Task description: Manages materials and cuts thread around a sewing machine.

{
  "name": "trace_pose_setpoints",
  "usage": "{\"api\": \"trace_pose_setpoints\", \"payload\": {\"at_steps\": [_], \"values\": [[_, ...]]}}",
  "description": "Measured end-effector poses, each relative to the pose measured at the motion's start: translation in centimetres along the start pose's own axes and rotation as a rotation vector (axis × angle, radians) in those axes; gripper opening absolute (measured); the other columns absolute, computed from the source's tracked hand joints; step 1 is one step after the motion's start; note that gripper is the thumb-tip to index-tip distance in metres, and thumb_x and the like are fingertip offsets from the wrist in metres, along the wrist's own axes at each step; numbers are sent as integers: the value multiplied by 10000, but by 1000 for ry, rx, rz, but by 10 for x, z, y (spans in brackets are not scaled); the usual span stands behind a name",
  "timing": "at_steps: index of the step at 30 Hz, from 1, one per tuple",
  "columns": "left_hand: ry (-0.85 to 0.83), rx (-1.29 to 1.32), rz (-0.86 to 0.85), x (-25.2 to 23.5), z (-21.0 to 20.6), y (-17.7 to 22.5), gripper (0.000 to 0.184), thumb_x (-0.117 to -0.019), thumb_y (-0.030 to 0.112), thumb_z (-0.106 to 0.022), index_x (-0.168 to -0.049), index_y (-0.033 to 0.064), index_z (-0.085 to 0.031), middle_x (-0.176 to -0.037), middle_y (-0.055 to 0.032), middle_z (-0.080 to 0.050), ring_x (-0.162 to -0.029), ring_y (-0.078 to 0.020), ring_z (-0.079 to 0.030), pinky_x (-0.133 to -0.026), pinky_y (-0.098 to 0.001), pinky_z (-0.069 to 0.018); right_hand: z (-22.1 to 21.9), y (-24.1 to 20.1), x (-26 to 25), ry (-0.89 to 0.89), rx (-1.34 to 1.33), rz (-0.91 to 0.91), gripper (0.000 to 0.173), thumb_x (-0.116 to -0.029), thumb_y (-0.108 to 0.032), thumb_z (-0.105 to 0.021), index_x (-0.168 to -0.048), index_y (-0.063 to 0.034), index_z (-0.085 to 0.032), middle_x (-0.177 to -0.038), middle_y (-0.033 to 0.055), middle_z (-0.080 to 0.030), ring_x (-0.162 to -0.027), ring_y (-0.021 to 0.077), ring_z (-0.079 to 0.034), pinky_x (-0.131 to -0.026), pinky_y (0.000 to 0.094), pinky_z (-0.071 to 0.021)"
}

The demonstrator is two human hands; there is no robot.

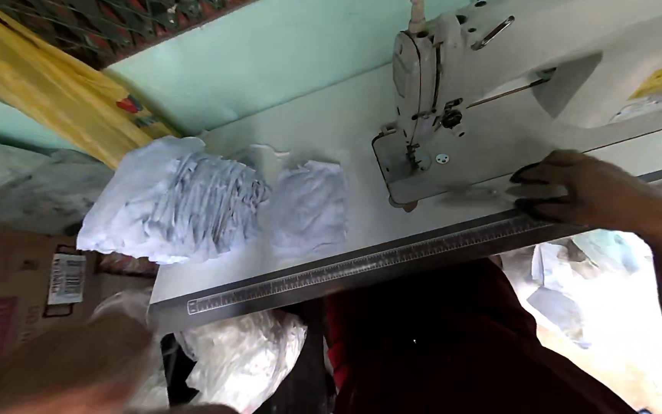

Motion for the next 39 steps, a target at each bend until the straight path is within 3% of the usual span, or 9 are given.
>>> {"api": "trace_pose_setpoints", "payload": {"at_steps": [2,5,7,14,20,24,28,33,39], "values": [[-18,-270,-30,-85,-53,-18,230,-1027,357,-602,-1068,150,-692,-946,97,-691,-834,40,-641,-746,-180,-555,7,23,-4,57,1,-75,443,-774,-60,-867,-1187,4,-719,-1080,272,-636,-1021,495,-612,-829,700,-496],[-142,-462,164,-180,-120,-79,298,-1024,248,-615,-1144,-13,-696,-1028,-197,-673,-916,-292,-645,-843,-511,-526,14,43,-17,51,0,-251,447,-859,-77,-815,-1250,73,-660,-1171,368,-589,-1130,580,-550,-913,746,-441],[-218,-513,346,-219,-154,-134,307,-1023,229,-634,-1172,-34,-689,-1089,-280,-664,-1036,-433,-634,-932,-627,-478,15,50,-27,60,4,-358,418,-906,-102,-778,-1250,95,-646,-1227,405,-560,-1196,616,-507,-933,776,-413],[-427,-714,498,-263,-221,-228,298,-1020,165,-618,-1123,-103,-695,-1190,-344,-648,-1206,-506,-588,-1046,-658,-421,8,57,-53,206,-5,-392,380,-934,-131,-743,-1225,93,-646,-1282,409,-536,-1259,627,-462,-918,803,-370],[-143,-604,408,-284,-151,-171,419,-1093,255,-475,-1293,-93,-595,-1320,-358,-561,-1271,-495,-536,-1080,-645,-396,6,54,-56,287,-120,-354,401,-967,-116,-692,-1338,11,-605,-1315,345,-576,-1234,577,-530,-989,783,-357],[-24,-592,232,-270,-112,-91,401,-1079,299,-495,-1247,-50,-601,-1235,-299,-586,-1157,-401,-578,-989,-573,-448,18,34,-41,437,-179,-300,375,-967,-158,-648,-1301,12,-636,-1312,347,-565,-1272,572,-476,-1032,756,-313],[-13,-664,96,-255,-111,-47,356,-1077,271,-501,-1176,-54,-608,-1183,-281,-571,-1061,-367,-584,-924,-540,-458,22,-4,-24,552,-227,-151,346,-971,-194,-639,-1232,32,-657,-1274,326,-577,-1208,523,-527,-998,644,-432],[109,-660,122,-269,-93,-44,419,-1071,347,-484,-1225,-20,-615,-1233,-275,-588,-1104,-354,-595,-969,-524,-456,10,-69,-16,467,-294,43,342,-988,-217,-616,-1239,11,-664,-1264,268,-616,-1161,435,-610,-961,607,-511],[217,-86,442,-282,-82,-91,306,-1107,277,-438,-1309,55,-501,-1030,0,-652,-732,-42,-659,-675,-214,-569,-37,-180,-66,127,-278,330,342,-957,-219,-711,-1267,-78,-685,-1268,188,-630,-1184,355,-618,-991,526,-528]]}}
Point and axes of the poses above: each hand's wrist, its own x-axis away from the middle knuckle, its own z-axis out of the back of the hand, y = z × x, the point moved 6 cm from there along -x, towards the middle knuckle
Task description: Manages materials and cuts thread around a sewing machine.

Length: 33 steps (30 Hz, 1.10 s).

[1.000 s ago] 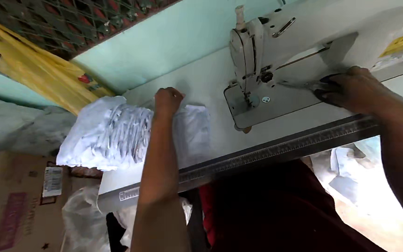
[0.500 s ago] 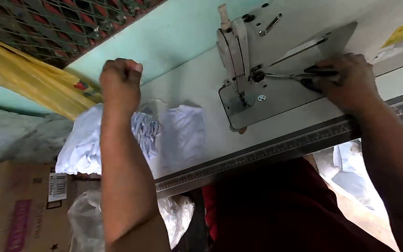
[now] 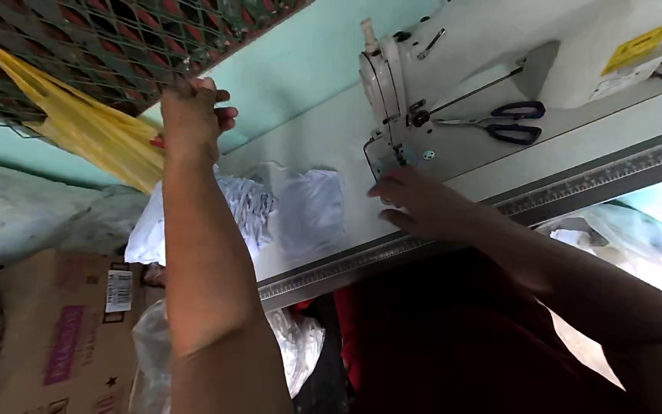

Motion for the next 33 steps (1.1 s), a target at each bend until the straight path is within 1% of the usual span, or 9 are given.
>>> {"api": "trace_pose_setpoints", "payload": {"at_steps": [3,9,14,17,21,23,25,29,33], "values": [[28,174,57,-7,5,-17,237,-1124,257,-384,-1266,76,-444,-867,38,-665,-692,-61,-686,-662,-237,-599,-42,-23,-50,-98,10,119,327,-946,-206,-724,-1248,-84,-701,-1279,187,-629,-1227,390,-582,-1000,568,-499],[-45,116,-319,22,40,40,125,-1108,203,-415,-1118,102,-488,-813,87,-609,-706,-42,-647,-720,-242,-592,-41,-29,-102,-5,-279,99,506,-956,-182,-708,-1412,-11,-572,-1356,249,-585,-1260,412,-563,-1062,566,-471],[-257,29,-528,63,19,92,224,-1071,104,-476,-906,137,-624,-745,120,-661,-695,-11,-672,-710,-191,-604,-14,-36,-147,67,-687,-10,667,-979,-105,-665,-1546,-10,-327,-1343,234,-569,-813,211,-708,-663,341,-617],[-257,-96,-487,56,-1,88,168,-1084,162,-480,-1034,65,-608,-768,89,-649,-700,-11,-679,-708,-204,-612,-41,-31,-163,-10,-660,-121,779,-951,-78,-698,-1586,-40,-249,-1426,265,-509,-934,278,-712,-784,395,-615],[-199,-203,-350,30,-1,49,270,-1095,256,-471,-1218,26,-540,-908,11,-658,-756,-38,-693,-739,-249,-616,-53,-25,-122,-55,-383,-93,667,-925,-117,-729,-1504,9,-422,-1445,292,-479,-1112,364,-662,-920,480,-580],[-175,-183,-307,17,7,26,301,-1093,268,-470,-1252,18,-523,-933,-2,-656,-768,-48,-692,-751,-267,-615,-39,-12,-77,-143,-163,-31,307,-958,-160,-702,-1220,-4,-664,-1205,232,-623,-1069,356,-655,-935,520,-553],[-134,-132,-276,9,16,10,282,-1091,261,-467,-1247,29,-504,-924,21,-642,-760,-37,-685,-747,-262,-612,-13,27,-33,-230,72,-117,149,-982,-143,-636,-1003,-22,-721,-1016,180,-686,-1001,360,-668,-892,555,-541],[-63,-30,-255,-4,29,-5,233,-1085,228,-487,-1225,43,-508,-894,51,-637,-738,-22,-679,-734,-229,-607,74,136,31,-33,442,-639,313,-969,-28,-580,-1249,112,-600,-1257,396,-570,-1215,615,-524,-917,773,-435],[-7,15,-246,-15,32,-9,228,-1079,203,-493,-1222,25,-504,-901,27,-635,-728,-32,-680,-723,-225,-605,108,182,52,-45,436,-756,318,-962,-59,-677,-1234,98,-630,-1323,406,-515,-1270,643,-443,-930,794,-404]]}}
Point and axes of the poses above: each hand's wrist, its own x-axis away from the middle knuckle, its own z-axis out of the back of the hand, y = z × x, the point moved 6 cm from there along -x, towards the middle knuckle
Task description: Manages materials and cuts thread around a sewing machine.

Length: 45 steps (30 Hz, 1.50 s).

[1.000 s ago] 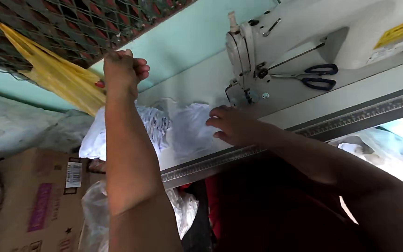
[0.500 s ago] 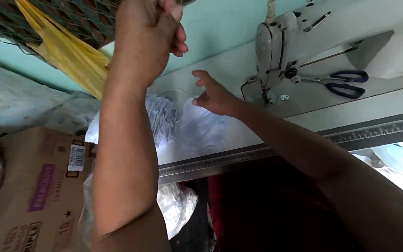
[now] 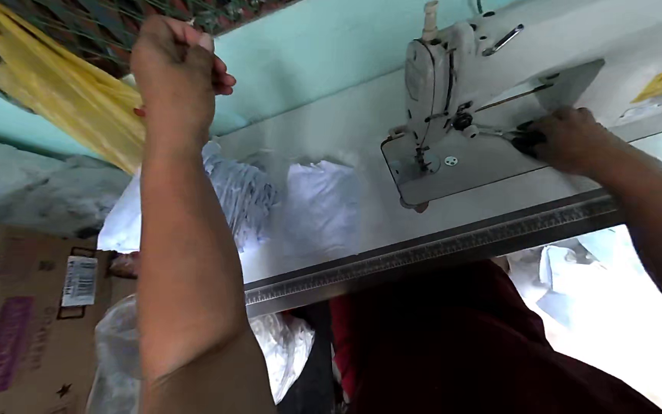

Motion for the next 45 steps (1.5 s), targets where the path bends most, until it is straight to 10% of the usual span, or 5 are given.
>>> {"api": "trace_pose_setpoints", "payload": {"at_steps": [12,16,21,30,45], "values": [[4,-4,-62,-9,2,-3,193,-1062,211,-537,-1151,40,-547,-860,30,-658,-721,-39,-693,-710,-228,-614,13,9,21,-136,166,-145,320,-950,-295,-732,-998,18,-682,-938,308,-675,-927,548,-651,-725,746,-477],[-23,-72,-124,-8,5,-7,232,-1042,241,-564,-1144,34,-588,-876,35,-668,-746,-16,-691,-742,-215,-608,21,34,79,3,33,54,305,-854,-162,-805,-1094,-43,-658,-831,207,-674,-758,460,-664,-624,710,-502],[-48,-59,-162,-5,3,-8,213,-1044,236,-564,-1119,42,-608,-860,49,-671,-752,-4,-689,-748,-209,-604,19,-96,125,-213,-88,240,458,-791,-477,-830,-1045,-122,-691,-802,56,-662,-732,262,-655,-633,547,-524],[-92,-48,-270,25,0,23,202,-1037,243,-585,-1104,54,-611,-882,63,-668,-776,0,-690,-761,-212,-608,-50,-293,5,-247,-3,381,786,-877,-661,-679,-1307,-13,-561,-1045,235,-679,-996,443,-673,-801,654,-513],[-230,-21,-497,82,-24,75,174,-1041,247,-592,-1071,82,-637,-896,83,-662,-805,10,-678,-752,-186,-596,-58,-315,-5,-263,-13,441,782,-886,-688,-647,-1285,-26,-536,-1031,187,-673,-989,387,-678,-795,591,-524]]}}
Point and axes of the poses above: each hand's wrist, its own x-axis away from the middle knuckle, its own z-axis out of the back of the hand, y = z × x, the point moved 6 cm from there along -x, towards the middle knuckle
